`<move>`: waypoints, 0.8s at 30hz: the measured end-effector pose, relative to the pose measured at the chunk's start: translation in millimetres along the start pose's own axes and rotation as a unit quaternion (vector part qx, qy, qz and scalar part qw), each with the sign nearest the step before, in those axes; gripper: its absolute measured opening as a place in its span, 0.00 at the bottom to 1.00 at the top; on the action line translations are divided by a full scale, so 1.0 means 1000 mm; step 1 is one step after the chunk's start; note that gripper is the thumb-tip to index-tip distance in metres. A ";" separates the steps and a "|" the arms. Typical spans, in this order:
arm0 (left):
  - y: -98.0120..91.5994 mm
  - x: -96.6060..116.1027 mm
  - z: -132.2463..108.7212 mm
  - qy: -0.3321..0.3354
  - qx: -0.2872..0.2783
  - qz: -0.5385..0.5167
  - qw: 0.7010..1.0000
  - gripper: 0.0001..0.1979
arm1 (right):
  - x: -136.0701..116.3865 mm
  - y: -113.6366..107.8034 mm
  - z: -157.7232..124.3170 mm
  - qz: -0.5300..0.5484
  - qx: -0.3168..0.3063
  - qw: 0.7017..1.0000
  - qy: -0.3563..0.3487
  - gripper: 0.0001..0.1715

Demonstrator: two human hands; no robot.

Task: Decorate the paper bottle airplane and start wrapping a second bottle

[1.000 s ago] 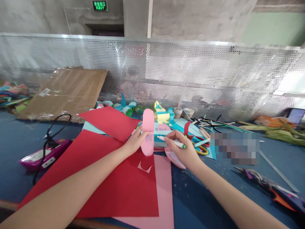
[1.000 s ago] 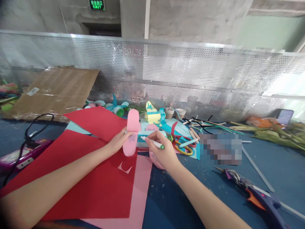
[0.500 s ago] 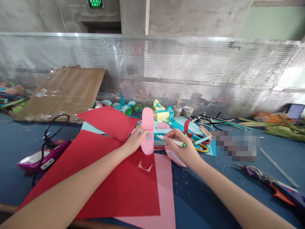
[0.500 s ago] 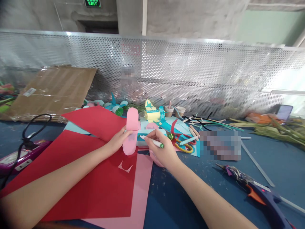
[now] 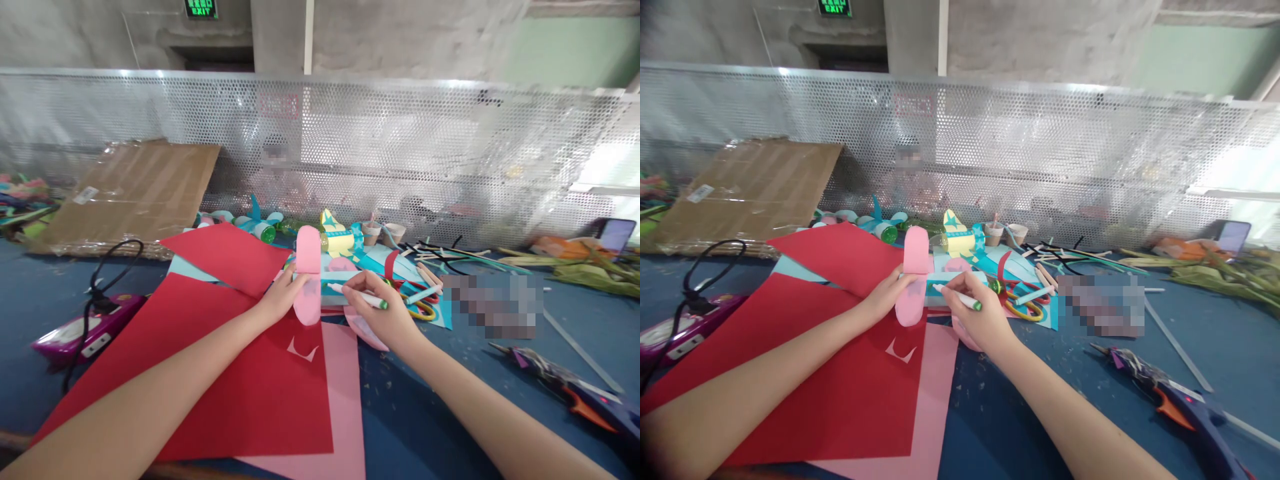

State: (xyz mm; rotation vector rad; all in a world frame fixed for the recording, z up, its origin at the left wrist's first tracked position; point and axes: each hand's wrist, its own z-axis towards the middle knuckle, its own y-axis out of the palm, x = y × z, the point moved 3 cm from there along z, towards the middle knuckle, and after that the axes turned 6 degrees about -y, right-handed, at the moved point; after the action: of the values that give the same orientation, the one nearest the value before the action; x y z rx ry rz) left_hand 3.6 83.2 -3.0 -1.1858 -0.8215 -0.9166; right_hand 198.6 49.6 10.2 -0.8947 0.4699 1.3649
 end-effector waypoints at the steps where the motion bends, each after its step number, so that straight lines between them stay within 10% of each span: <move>1: 0.000 0.001 -0.001 0.000 0.000 0.002 1.000 0.16 | 0.000 0.000 0.000 0.000 -0.001 1.000 0.000 0.11; 24: -0.001 0.003 -0.001 0.002 0.004 0.000 1.000 0.15 | -0.002 -0.002 0.001 -0.017 0.006 1.000 0.009 0.12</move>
State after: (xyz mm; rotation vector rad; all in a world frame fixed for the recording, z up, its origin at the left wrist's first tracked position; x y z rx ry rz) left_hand 4.4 81.3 -0.3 -1.1766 -0.8210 -0.9159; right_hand 200.1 49.3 12.5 -0.9010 0.4743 1.3238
